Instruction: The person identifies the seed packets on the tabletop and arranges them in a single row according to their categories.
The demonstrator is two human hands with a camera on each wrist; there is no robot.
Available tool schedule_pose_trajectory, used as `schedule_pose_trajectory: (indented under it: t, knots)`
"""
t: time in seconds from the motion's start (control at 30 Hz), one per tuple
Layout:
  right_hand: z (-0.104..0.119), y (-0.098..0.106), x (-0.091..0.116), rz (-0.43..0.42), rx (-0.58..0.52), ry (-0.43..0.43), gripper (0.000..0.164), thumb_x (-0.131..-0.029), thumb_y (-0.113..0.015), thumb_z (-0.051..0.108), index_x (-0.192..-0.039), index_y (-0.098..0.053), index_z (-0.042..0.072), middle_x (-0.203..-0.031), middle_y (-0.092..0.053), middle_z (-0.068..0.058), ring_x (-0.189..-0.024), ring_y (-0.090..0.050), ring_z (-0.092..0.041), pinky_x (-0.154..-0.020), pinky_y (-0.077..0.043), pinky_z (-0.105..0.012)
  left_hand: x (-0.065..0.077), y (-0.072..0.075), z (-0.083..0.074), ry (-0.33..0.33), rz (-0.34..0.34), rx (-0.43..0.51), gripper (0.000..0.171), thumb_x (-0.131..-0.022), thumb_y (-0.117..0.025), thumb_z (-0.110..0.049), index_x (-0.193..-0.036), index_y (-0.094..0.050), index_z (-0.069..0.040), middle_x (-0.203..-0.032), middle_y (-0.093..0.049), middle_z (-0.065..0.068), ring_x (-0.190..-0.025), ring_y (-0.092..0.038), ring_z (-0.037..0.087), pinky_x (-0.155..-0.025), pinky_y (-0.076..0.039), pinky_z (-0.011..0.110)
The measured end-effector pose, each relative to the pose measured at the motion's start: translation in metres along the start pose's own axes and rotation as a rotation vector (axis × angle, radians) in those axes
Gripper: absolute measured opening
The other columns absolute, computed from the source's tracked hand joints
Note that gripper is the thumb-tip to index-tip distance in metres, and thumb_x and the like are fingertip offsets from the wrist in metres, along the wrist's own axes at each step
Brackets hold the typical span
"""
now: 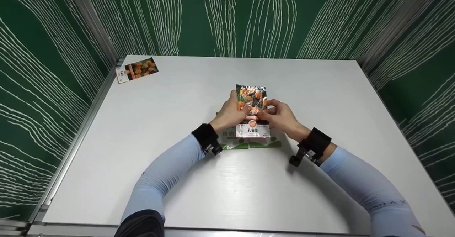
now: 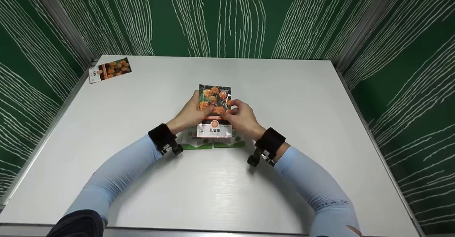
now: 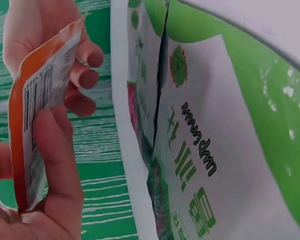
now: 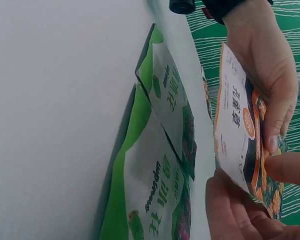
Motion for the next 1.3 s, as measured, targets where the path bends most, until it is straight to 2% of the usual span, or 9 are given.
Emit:
schedule_pose_trajectory:
  t: [0.07, 0.3, 0.43, 0.57, 0.7, 0.87, 0.97, 1.13, 1.3]
  knots:
    - [-0.001, 0.001, 0.000, 0.009, -0.027, 0.007, 0.051, -0.091, -0.071, 0.022, -0.133, -0.047, 0.007, -0.101, -0.071, -0.013, -0.088, -0.070, -0.025, -0.059, -0.055, -0.029, 0.000, -0.001, 0.000, -0.025, 0.004, 0.007, 0.075, -0.097, -0.059, -0.034, -0.150, -0.016, -0.004, -0.144, -0.045, 0.024, -0.135, -0.045, 0.031, -0.111, -0.036, 0.042]
    - [-0.001, 0.003, 0.001, 0.029, -0.108, 0.017, 0.049, -0.089, -0.073, 0.014, -0.130, -0.048, 0.006, -0.090, -0.071, -0.010, -0.084, -0.070, -0.026, -0.059, -0.056, -0.028, 0.001, -0.002, 0.003, -0.030, 0.024, 0.002, 0.089, -0.097, -0.059, -0.039, -0.155, -0.003, 0.000, -0.155, -0.029, 0.025, -0.142, -0.034, 0.031, -0.115, -0.029, 0.040]
    - [0.001, 0.006, 0.002, 0.022, -0.096, 0.017, 0.048, -0.090, -0.072, 0.012, -0.131, -0.048, 0.006, -0.092, -0.072, -0.011, -0.081, -0.070, -0.020, -0.058, -0.054, -0.026, 0.001, 0.000, 0.001, -0.041, 0.013, 0.008, 0.077, -0.095, -0.062, -0.041, -0.150, -0.021, -0.006, -0.144, -0.046, 0.017, -0.135, -0.045, 0.027, -0.111, -0.036, 0.038]
    - [0.001, 0.012, 0.003, 0.020, -0.082, 0.017, 0.050, -0.090, -0.071, 0.013, -0.134, -0.047, 0.006, -0.096, -0.072, -0.012, -0.084, -0.070, -0.023, -0.060, -0.055, -0.028, 0.003, 0.003, 0.001, -0.042, 0.017, 0.039, 0.073, -0.094, -0.064, -0.039, -0.149, -0.027, -0.009, -0.115, -0.064, 0.014, -0.101, -0.066, 0.031, -0.088, -0.052, 0.039]
    - [-0.004, 0.022, 0.003, 0.011, -0.114, 0.014, 0.054, -0.090, -0.072, 0.013, -0.136, -0.046, 0.005, -0.095, -0.072, -0.011, -0.087, -0.071, -0.028, -0.063, -0.057, -0.031, 0.006, 0.005, 0.007, -0.017, 0.057, 0.162, 0.070, -0.097, -0.063, -0.026, -0.152, -0.024, -0.009, -0.090, -0.069, 0.015, -0.064, -0.066, 0.038, -0.060, -0.056, 0.050]
    - [-0.011, 0.038, 0.006, -0.017, -0.127, 0.007, 0.055, -0.089, -0.073, 0.016, -0.136, -0.046, 0.005, -0.094, -0.071, -0.008, -0.091, -0.071, -0.029, -0.064, -0.058, -0.032, 0.004, 0.016, 0.015, 0.002, 0.056, 0.244, 0.048, -0.097, -0.060, -0.016, -0.141, -0.042, -0.010, -0.094, -0.070, 0.018, -0.058, -0.067, 0.024, -0.057, -0.057, 0.047]
    - [-0.016, 0.048, 0.009, -0.029, -0.117, 0.000, 0.054, -0.091, -0.071, 0.018, -0.136, -0.046, 0.005, -0.095, -0.070, -0.006, -0.094, -0.070, -0.026, -0.062, -0.057, -0.031, 0.002, 0.026, 0.017, -0.008, 0.027, 0.215, 0.040, -0.097, -0.060, -0.015, -0.135, -0.049, -0.009, -0.096, -0.069, 0.021, -0.058, -0.067, 0.023, -0.056, -0.058, 0.043]
    - [-0.023, 0.063, 0.015, -0.045, -0.108, -0.010, 0.056, -0.094, -0.068, 0.021, -0.140, -0.043, 0.003, -0.098, -0.069, -0.004, -0.094, -0.068, -0.022, -0.057, -0.053, -0.027, 0.002, 0.039, 0.016, -0.061, -0.021, 0.088, 0.036, -0.097, -0.059, -0.021, -0.131, -0.054, -0.009, -0.096, -0.071, 0.015, -0.066, -0.069, 0.033, -0.054, -0.057, 0.038]
    - [-0.029, 0.075, 0.016, -0.083, -0.074, -0.028, 0.056, -0.093, -0.069, 0.026, -0.138, -0.045, 0.003, -0.094, -0.066, -0.001, -0.085, -0.068, -0.016, -0.056, -0.052, -0.026, 0.004, 0.051, 0.018, -0.100, -0.096, -0.132, 0.032, -0.094, -0.062, -0.029, -0.122, -0.063, -0.014, -0.090, -0.071, 0.001, -0.069, -0.066, 0.022, -0.065, -0.050, 0.028]
Point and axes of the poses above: each hand's wrist, its own x-axis away from the middle knuckle, its own y-axis out of the back of the hand, z = x × y, the point moved 9 cm from there along -x, towards the middle knuckle
